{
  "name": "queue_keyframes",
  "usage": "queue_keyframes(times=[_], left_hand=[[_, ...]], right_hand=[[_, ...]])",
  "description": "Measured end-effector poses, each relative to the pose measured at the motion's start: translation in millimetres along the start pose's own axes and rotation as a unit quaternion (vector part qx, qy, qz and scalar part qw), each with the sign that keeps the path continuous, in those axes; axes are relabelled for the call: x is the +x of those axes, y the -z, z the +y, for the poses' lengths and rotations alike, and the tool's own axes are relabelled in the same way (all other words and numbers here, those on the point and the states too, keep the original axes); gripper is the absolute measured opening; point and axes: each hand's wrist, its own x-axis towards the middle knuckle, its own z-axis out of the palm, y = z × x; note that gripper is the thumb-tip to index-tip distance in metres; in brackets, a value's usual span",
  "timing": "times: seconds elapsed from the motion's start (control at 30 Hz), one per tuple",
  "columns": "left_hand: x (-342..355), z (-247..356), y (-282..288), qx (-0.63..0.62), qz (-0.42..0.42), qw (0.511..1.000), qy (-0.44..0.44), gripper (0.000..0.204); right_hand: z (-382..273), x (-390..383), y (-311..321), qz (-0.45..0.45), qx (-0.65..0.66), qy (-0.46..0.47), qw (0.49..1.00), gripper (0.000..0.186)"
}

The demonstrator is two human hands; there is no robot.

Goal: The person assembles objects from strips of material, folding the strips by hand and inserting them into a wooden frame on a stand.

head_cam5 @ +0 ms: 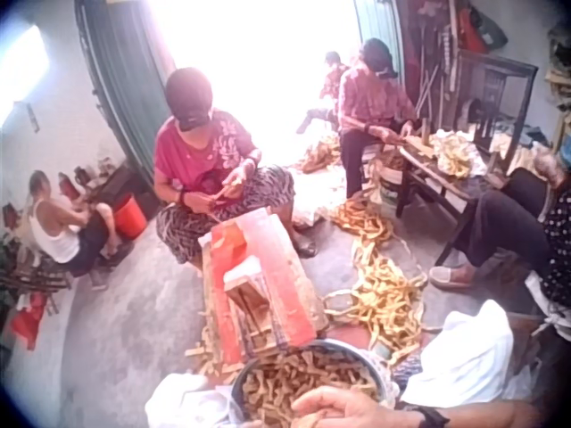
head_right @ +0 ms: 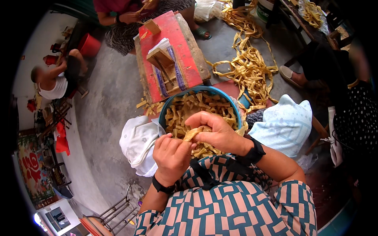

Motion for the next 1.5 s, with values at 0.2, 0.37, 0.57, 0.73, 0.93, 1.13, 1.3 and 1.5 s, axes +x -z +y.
queue_keyframes(times=[0.2,0.37,0.57,0.73,0.93,1.13,1.3,1.5], left_hand=[[-4.3,-6.8,-6.3,-0.162,0.005,0.981,0.104,0.020],[-4.0,-0.9,-9.2,-0.359,-0.038,0.894,0.266,0.016],[-2.1,-17.1,11.4,-0.594,-0.125,0.654,0.452,0.012],[-13.2,-22.2,15.6,-0.607,-0.014,0.652,0.454,0.013],[-25.0,-22.5,14.4,-0.657,0.013,0.605,0.450,0.011],[-20.2,-30.7,18.7,-0.564,-0.047,0.668,0.483,0.018],[-18.3,-52.7,25.8,-0.324,0.025,0.895,0.305,0.018],[6.3,-25.7,10.6,-0.085,-0.168,0.982,-0.012,0.025]], right_hand=[[-0.1,-4.2,2.7,-0.063,0.257,-0.091,0.960,0.038],[7.8,3.9,-8.7,-0.009,0.059,0.007,0.998,0.035],[-5.5,-3.1,9.4,-0.059,-0.101,0.006,0.993,0.032],[-16.8,-9.8,25.9,-0.067,-0.217,0.066,0.972,0.033],[-8.5,-7.3,21.0,-0.054,-0.479,0.258,0.837,0.018],[-7.3,-12.4,19.7,-0.028,-0.555,0.316,0.769,0.013],[-19.7,-12.1,22.2,-0.019,-0.639,0.350,0.685,0.011],[-25.9,-1.1,-1.2,-0.064,-0.663,0.391,0.635,0.011]])
